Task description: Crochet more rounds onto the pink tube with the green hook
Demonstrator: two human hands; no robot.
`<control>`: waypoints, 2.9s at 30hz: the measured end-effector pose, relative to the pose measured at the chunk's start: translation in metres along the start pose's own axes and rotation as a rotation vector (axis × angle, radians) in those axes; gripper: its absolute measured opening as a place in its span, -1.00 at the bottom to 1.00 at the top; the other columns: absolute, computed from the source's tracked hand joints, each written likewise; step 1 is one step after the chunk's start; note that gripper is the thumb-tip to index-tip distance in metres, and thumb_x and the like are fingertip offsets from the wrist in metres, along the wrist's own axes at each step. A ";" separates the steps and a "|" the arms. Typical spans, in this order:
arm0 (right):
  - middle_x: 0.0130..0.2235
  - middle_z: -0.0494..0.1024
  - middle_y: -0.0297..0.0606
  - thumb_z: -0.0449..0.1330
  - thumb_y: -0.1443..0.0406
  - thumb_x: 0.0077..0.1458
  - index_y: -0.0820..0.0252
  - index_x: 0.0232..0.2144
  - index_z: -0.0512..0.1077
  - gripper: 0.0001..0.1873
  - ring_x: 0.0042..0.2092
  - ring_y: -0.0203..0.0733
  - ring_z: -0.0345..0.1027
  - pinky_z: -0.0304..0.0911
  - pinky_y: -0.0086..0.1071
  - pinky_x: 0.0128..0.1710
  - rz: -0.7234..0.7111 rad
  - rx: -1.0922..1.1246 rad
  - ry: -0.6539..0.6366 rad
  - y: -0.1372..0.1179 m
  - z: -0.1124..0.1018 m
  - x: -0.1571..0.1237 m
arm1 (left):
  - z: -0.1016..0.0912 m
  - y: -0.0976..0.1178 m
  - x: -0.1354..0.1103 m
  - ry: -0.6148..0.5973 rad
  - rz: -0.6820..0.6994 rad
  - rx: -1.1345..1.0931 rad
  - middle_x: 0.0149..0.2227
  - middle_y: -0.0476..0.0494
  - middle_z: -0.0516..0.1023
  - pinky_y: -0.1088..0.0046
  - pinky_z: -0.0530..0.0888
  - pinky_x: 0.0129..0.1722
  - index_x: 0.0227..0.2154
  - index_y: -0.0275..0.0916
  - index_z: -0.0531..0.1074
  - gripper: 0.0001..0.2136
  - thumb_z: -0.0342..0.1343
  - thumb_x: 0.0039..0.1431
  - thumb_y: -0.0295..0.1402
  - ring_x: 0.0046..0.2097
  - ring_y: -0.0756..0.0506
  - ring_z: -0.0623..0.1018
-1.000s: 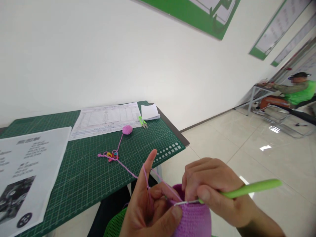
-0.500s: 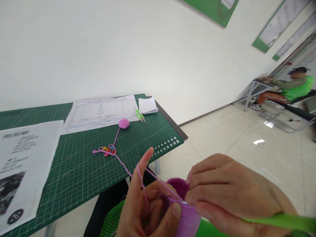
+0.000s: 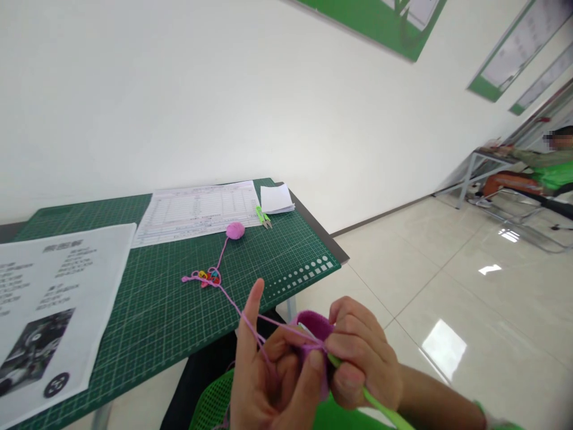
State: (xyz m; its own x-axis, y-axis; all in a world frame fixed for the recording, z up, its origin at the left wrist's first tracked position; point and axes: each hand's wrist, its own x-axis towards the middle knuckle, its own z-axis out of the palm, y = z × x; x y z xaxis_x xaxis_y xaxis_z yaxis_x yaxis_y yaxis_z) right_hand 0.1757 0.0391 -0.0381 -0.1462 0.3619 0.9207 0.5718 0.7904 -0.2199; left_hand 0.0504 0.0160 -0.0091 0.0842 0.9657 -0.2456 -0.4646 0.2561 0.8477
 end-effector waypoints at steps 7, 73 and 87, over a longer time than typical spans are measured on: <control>-0.49 0.44 -0.20 -0.12 0.18 0.38 0.38 -0.34 0.43 -0.54 -0.44 -0.25 0.31 0.30 -0.32 -0.45 0.064 0.154 -0.118 -0.009 -0.016 0.009 | -0.019 0.014 0.007 -0.201 -0.225 -0.159 -0.45 0.01 0.53 0.64 0.25 -0.46 0.27 0.15 0.15 -0.16 0.42 -0.06 -0.34 -0.49 0.10 0.33; -0.61 0.28 -0.33 0.04 0.51 0.14 0.21 -0.57 0.28 -0.73 -0.50 -0.27 0.03 0.06 -0.30 -0.49 0.114 -0.055 -0.140 -0.009 -0.007 0.017 | 0.000 -0.018 -0.002 0.085 0.078 -0.078 -0.36 0.05 0.59 0.75 0.26 -0.55 0.26 0.24 0.12 -0.18 0.37 0.01 -0.42 -0.57 0.17 0.37; -0.66 0.13 -0.40 -0.05 0.29 0.31 0.19 -0.62 0.20 -0.58 -0.58 -0.36 0.03 0.00 -0.38 -0.58 0.331 0.380 -0.172 -0.013 -0.016 0.039 | -0.032 0.011 0.008 -0.327 -0.372 -0.288 -0.44 -0.02 0.55 0.65 0.11 -0.52 0.17 0.01 0.36 -0.28 0.45 -0.11 -0.39 -0.57 0.19 0.18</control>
State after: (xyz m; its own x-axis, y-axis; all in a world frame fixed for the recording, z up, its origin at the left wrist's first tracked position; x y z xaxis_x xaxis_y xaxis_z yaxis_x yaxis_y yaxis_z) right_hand 0.1750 0.0350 0.0060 -0.1557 0.6730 0.7230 0.2812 0.7319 -0.6207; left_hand 0.0178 0.0255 -0.0170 0.5351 0.7877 -0.3052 -0.5694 0.6032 0.5585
